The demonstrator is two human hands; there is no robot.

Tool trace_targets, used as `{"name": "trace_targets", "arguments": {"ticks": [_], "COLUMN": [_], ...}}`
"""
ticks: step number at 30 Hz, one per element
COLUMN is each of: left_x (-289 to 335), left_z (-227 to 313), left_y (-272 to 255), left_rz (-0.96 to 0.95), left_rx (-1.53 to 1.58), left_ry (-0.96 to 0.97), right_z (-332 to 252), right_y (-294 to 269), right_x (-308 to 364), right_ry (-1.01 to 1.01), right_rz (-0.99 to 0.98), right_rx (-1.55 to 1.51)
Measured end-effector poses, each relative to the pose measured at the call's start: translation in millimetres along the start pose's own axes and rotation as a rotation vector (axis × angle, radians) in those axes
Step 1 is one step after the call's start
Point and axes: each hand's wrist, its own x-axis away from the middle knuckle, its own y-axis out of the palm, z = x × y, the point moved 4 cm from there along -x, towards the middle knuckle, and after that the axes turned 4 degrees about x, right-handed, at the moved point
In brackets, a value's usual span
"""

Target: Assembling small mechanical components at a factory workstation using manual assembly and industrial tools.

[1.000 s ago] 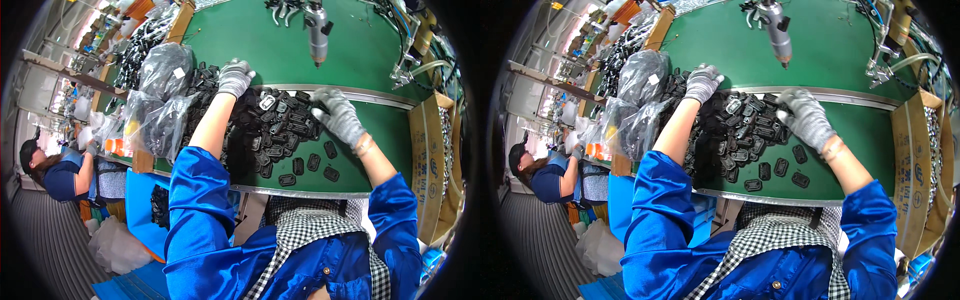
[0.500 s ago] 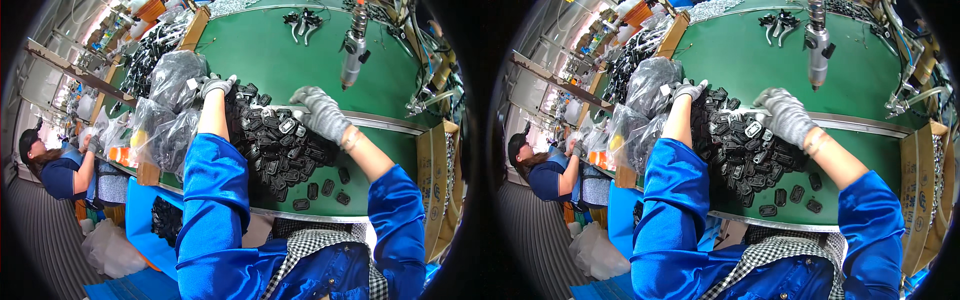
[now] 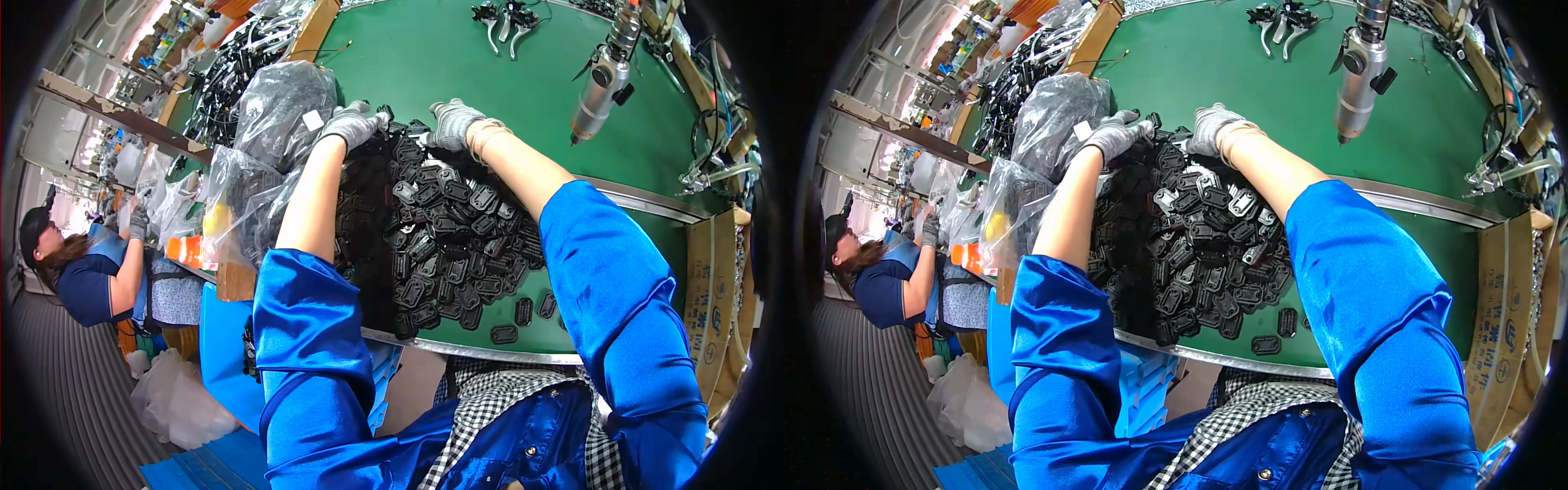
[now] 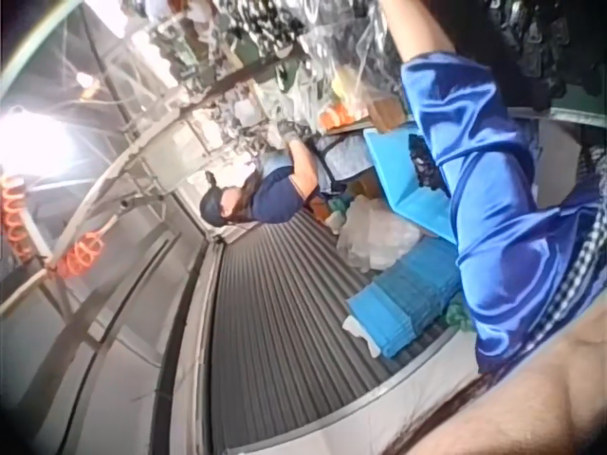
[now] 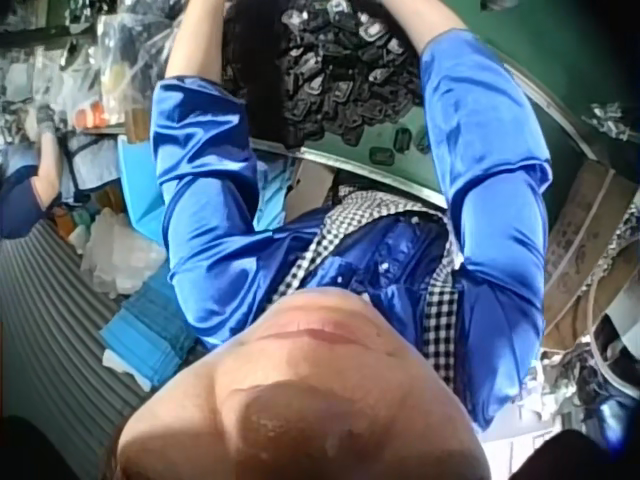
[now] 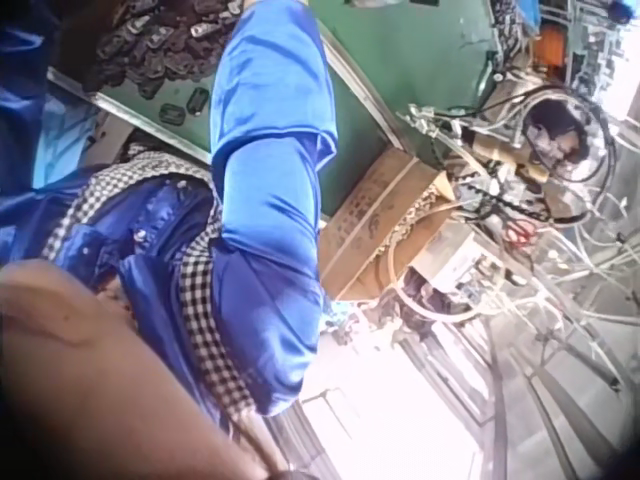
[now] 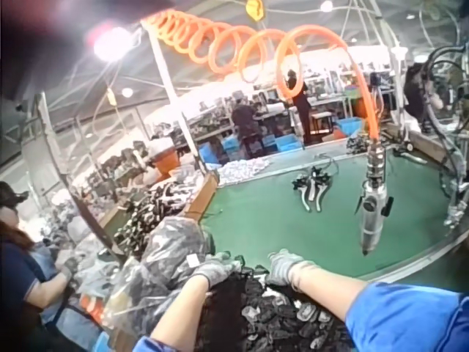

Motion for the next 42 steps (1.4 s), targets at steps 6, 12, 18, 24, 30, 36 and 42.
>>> {"name": "trace_targets", "arguments": {"ticks": [6, 12, 18, 24, 30, 36, 42], "left_x": [-17.5, -27.7, -28.1, -14.9, 24.8, 89.7, 159.1], "left_z": [-5.4, 11.8, 6.9, 3.5, 12.4, 48.1, 45.5], "left_y": [2.1, 16.8, 25.7, 33.4, 30.8, 34.5, 42.3], "left_rz": [0.211, -0.025, -0.241, -0.225, -0.165, -0.096, -0.168], "left_rx": [-0.044, -0.028, 0.061, 0.202, 0.270, 0.085, 0.096], "left_ry": [-0.186, 0.036, 0.160, 0.228, 0.255, 0.471, 0.508], "right_z": [-20.4, -14.4, -21.3, -20.1, -11.4, 3.9, -0.6], "right_y": [-1.5, -7.0, 2.7, 2.3, 13.7, 11.5, 14.4], "right_x": [11.4, 11.2, 14.1, 16.9, 15.9, 39.6, 121.9], "right_ry": [0.006, -0.017, -0.051, -0.026, -0.214, -0.330, -0.547], "right_rz": [-0.049, -0.005, 0.027, 0.078, 0.196, 0.215, 0.324], "right_rx": [0.018, -0.024, -0.129, -0.204, -0.330, -0.422, -0.265]}}
